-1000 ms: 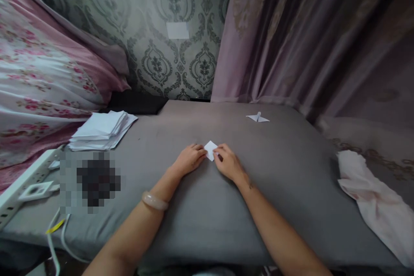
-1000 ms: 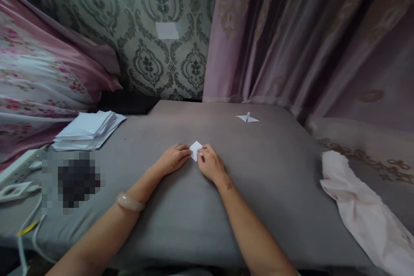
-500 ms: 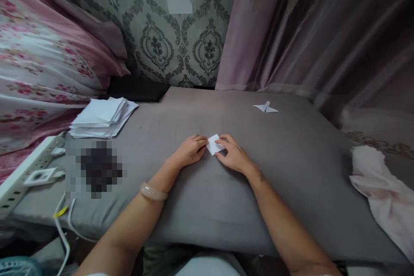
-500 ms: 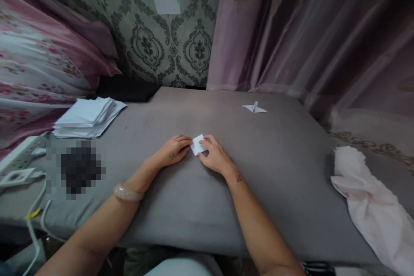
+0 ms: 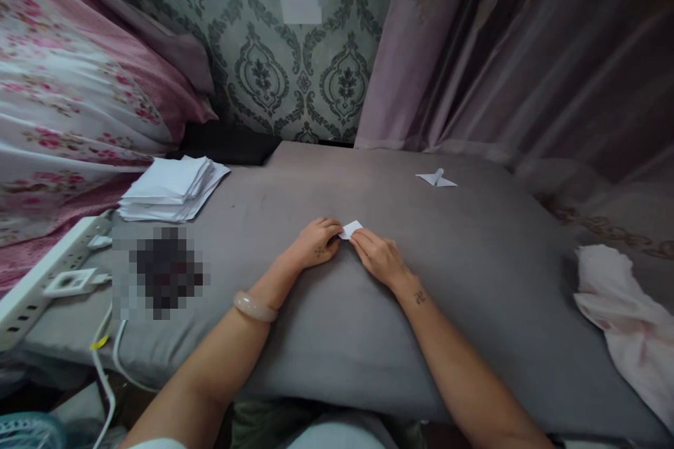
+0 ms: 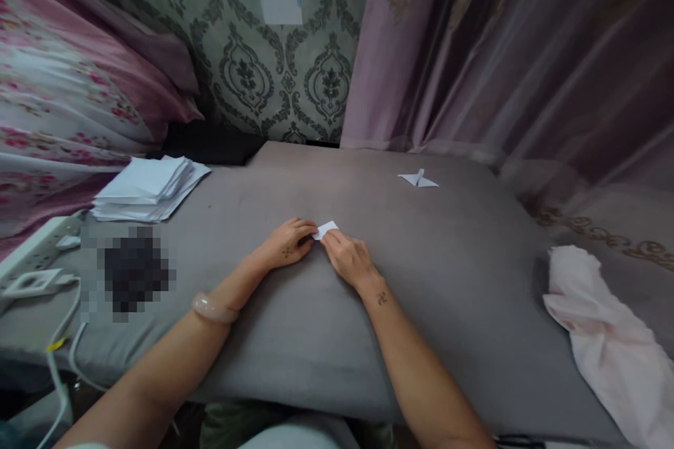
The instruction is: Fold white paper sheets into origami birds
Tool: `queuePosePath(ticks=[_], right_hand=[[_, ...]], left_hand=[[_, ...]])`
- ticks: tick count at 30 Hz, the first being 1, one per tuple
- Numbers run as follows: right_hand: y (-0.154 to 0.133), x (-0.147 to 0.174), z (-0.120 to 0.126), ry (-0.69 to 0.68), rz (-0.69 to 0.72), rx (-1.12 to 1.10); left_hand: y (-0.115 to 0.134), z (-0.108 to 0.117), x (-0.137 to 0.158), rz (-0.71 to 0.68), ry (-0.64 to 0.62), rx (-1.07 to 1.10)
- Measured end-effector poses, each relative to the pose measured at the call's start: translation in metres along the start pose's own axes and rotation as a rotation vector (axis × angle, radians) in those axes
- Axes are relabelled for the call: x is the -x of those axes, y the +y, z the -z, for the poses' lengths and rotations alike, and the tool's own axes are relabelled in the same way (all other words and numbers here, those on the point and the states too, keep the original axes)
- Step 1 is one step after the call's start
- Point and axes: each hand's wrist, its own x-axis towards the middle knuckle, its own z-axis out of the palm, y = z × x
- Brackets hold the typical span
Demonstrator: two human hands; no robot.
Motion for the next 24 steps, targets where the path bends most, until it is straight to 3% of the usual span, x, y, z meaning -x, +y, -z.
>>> queuePosePath(ticks=[5,9,17,24], right_hand=[[0.001,0.004,-0.001,0.047,-0.096,-0.041],[0.002,0.01,0.001,-0.004,-0.217,-0.07],[0.01,0.006,-0.005,0.073,-0.383,-0.264],[0.012,-0.003,-0.014,0.151,-0.48,-0.22]], left_hand=[[0.003,0.004,0.0,0.007,-0.049,-0.046],[0.006,0.004,0.005,0.016,-0.019,-0.066],[-0.005,-0.011,0.006,0.336,0.098,0.235],[-0.007,-0.008,0.001,0.393,0.097,0.259]])
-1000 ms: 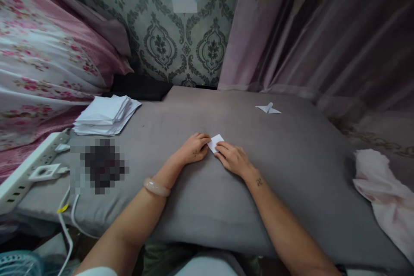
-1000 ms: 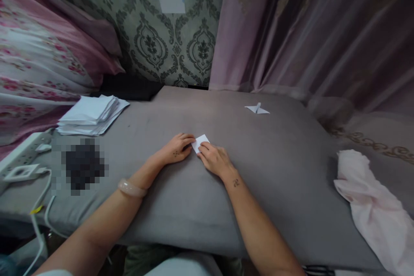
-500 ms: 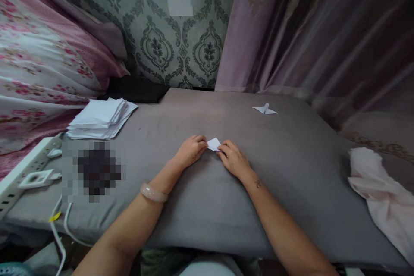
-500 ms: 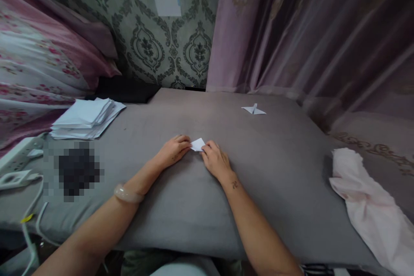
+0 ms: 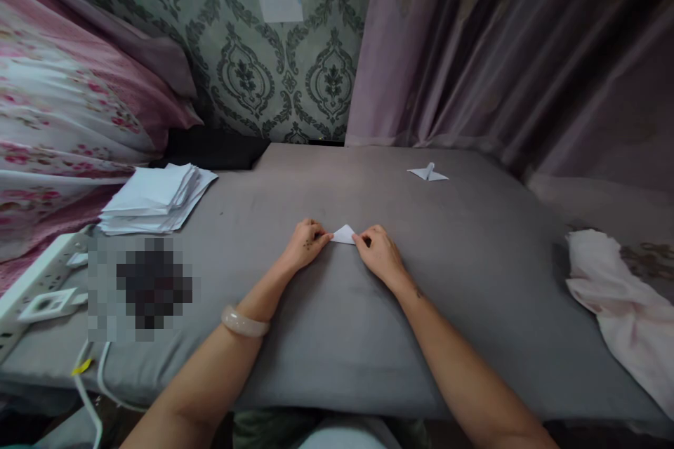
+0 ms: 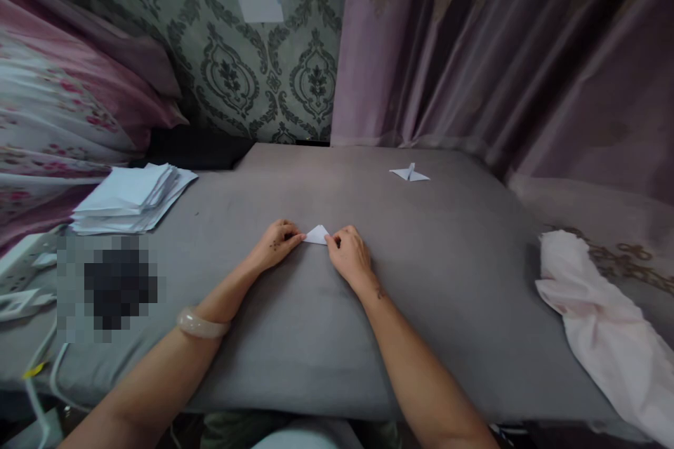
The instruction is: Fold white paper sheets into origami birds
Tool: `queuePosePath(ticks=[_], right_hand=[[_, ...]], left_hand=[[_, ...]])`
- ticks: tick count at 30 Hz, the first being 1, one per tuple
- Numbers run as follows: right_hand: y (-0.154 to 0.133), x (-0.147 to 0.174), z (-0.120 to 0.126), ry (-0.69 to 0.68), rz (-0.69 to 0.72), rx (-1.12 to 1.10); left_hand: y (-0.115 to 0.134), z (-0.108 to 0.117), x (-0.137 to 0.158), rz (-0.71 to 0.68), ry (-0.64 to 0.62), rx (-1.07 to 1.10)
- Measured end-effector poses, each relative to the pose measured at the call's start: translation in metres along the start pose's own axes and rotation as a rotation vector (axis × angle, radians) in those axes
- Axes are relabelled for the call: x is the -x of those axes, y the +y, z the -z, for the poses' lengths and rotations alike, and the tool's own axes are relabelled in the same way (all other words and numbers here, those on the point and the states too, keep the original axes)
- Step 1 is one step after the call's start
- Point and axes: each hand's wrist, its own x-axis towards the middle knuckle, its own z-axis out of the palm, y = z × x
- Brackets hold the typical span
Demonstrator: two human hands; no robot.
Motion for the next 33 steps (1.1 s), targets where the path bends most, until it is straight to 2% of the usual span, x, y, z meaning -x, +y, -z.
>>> queuePosePath(ticks=[6,10,20,24,28,33], right_hand=[[-0.005,-0.002,-0.001,0.026,-0.081,0.066],[-0.004,-0.002,-0.003,0.052,-0.072,0.096],[-0.002,-0.003,-0.003,0.026,-0.097,0.125],[0.001,-0.003,-0.001,-0.027,-0.09,0.092],[0.005,-0.003,0.002,-0.046,-0.012,0.02],[-0.001,0.0,0.002,-0.066,0.294,-0.01]], left_hand=[[0.004,-0.003,0.0,0.036,0.03,-0.059],[0.005,-0.004,-0.002,0.057,0.036,-0.088],[-0.001,-0.008,-0.003,0.025,0.027,-0.134],[-0.007,-0.01,0.0,0.021,0.066,-0.232],[-0.009,-0.008,0.003,0.032,0.06,-0.32],[-0.003,-0.007,0.002,0.004,0.032,-0.278]])
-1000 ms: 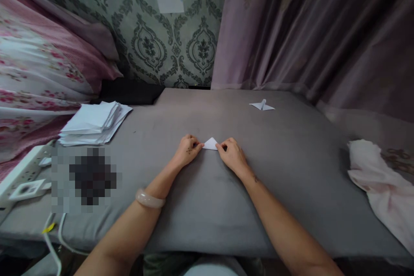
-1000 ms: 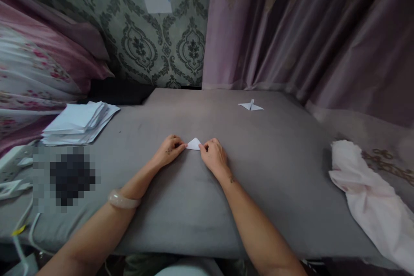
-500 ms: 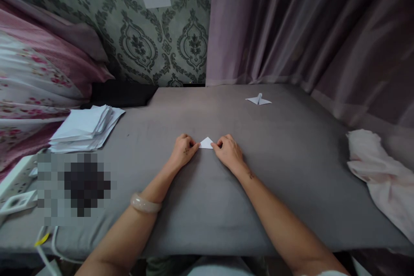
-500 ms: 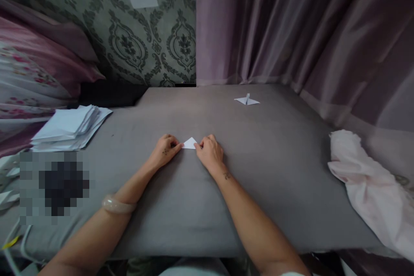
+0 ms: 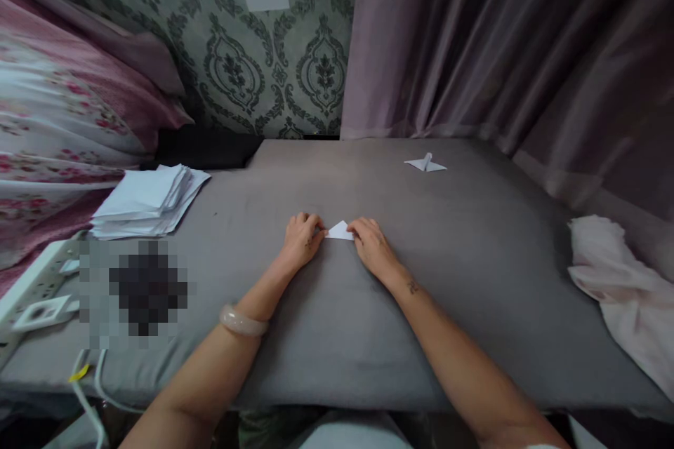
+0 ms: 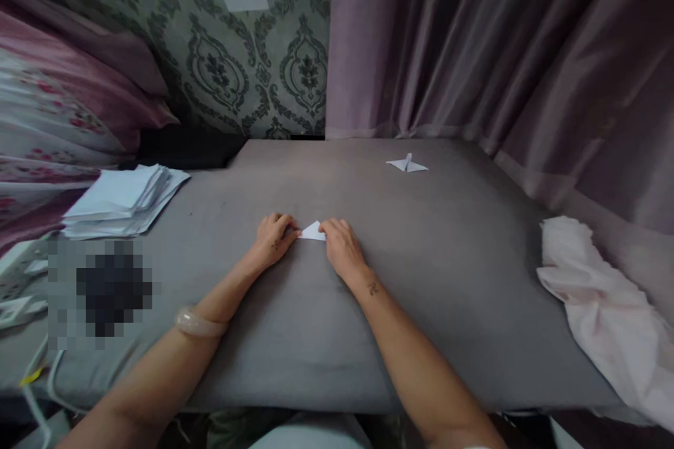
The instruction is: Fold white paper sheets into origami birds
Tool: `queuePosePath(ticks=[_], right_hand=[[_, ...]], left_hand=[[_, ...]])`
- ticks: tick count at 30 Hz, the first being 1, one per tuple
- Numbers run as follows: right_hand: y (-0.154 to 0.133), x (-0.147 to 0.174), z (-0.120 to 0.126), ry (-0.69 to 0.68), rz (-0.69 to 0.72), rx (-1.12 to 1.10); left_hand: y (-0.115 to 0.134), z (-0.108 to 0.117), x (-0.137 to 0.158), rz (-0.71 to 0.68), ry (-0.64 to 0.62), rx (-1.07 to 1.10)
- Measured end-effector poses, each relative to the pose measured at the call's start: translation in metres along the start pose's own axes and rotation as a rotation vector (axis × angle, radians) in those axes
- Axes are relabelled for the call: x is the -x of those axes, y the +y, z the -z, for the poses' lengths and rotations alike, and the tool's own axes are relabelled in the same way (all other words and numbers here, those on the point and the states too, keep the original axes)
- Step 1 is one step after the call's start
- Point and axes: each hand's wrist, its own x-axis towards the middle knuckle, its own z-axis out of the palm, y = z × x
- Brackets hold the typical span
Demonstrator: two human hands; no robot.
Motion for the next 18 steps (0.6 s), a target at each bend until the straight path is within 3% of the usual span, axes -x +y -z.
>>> queuePosePath(ticks=[2,5,12,18], right_hand=[[-0.004,0.0,-0.002,-0.023,0.068,-0.006],[-0.007,-0.001,-0.007,0.005,0.016,-0.041],[-0.004,-0.01,-0.021,0.088,-0.134,-0.071],[-0.005,-0.01,-0.028,0.138,-0.175,-0.007]], left_hand=[[0.004,0.001,-0.001,-0.08,-0.022,0.079],[0.01,0.002,-0.002,-0.169,-0.055,0.19],[0.01,0.0,-0.009,-0.077,-0.065,0.293],[0.01,-0.001,-0.011,-0.002,-0.091,0.36]])
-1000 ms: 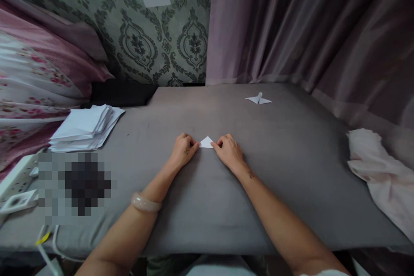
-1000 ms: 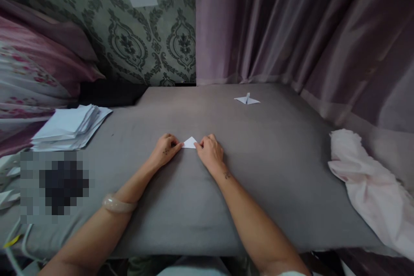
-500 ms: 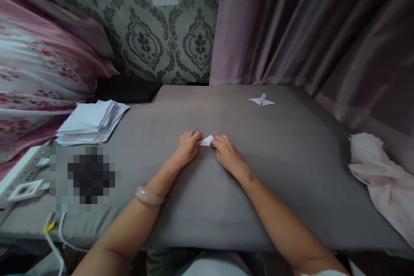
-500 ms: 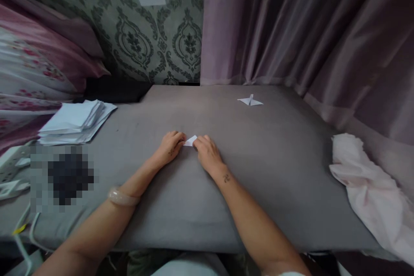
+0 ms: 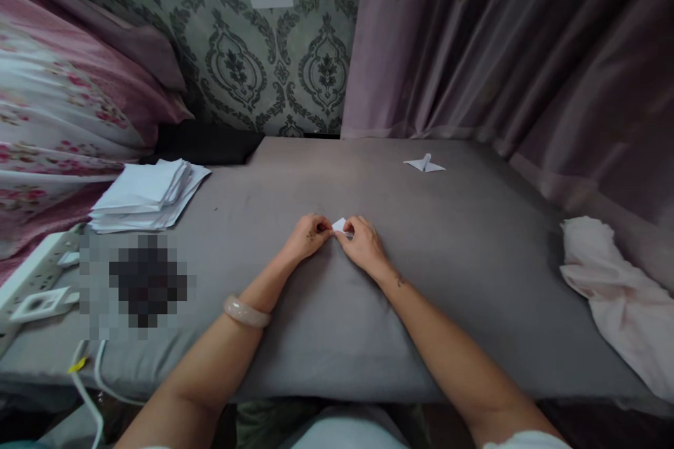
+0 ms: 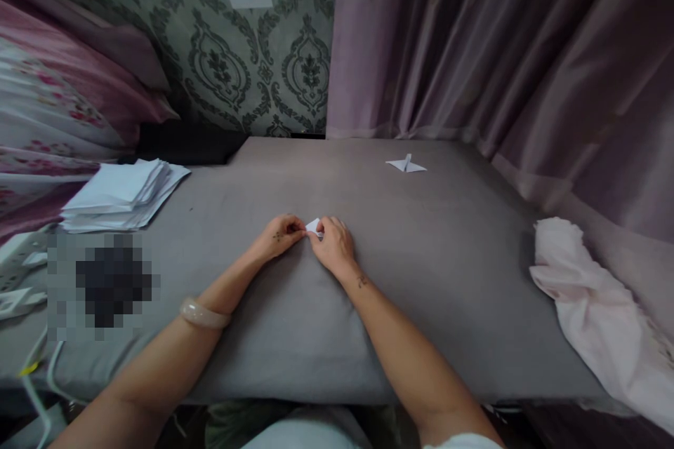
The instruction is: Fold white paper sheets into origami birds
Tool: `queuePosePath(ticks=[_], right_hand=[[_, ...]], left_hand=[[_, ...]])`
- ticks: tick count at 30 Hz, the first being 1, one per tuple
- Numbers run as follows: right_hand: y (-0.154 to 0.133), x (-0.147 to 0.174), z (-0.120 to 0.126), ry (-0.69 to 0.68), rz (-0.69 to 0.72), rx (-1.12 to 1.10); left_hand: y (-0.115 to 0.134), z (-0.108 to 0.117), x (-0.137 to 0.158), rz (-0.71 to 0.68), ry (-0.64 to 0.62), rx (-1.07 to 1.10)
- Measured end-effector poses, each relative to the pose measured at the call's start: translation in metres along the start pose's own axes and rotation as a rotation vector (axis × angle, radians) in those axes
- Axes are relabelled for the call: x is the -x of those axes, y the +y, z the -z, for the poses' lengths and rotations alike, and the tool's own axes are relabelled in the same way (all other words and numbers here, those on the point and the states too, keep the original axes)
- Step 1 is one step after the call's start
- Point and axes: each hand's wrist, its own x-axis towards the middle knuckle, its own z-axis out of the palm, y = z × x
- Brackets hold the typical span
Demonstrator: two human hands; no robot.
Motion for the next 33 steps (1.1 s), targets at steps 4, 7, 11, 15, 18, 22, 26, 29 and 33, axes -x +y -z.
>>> queuePosePath(ticks=[4,7,11,15,18,22,26,29,33], right_hand=[[-0.001,0.001,-0.001,0.021,0.002,0.026],[0.0,0.0,-0.001,0.006,-0.024,-0.038],[0.002,-0.002,0.0,-0.035,-0.088,-0.133],[0.006,-0.005,0.004,-0.083,-0.129,-0.189],[0.011,-0.007,0.006,-0.129,-0.155,-0.234],[0.02,-0.007,0.012,-0.171,-0.167,-0.282],[0.024,-0.001,0.02,-0.171,-0.19,-0.287],[0.026,0.002,0.025,-0.157,-0.204,-0.284],[0.028,0.001,0.028,-0.141,-0.214,-0.314]], left_hand=[[0.003,0.0,0.002,0.046,0.003,0.03],[0.005,0.0,0.001,0.071,-0.005,0.043],[0.004,0.001,-0.001,0.103,-0.022,0.063],[0.002,0.005,-0.001,0.142,-0.045,0.101],[0.002,0.01,0.0,0.156,-0.054,0.117],[0.002,0.015,0.0,0.153,-0.068,0.121],[0.004,0.016,0.002,0.126,-0.076,0.121],[0.004,0.016,0.006,0.053,-0.077,0.118],[0.001,0.016,0.012,-0.031,-0.065,0.125]])
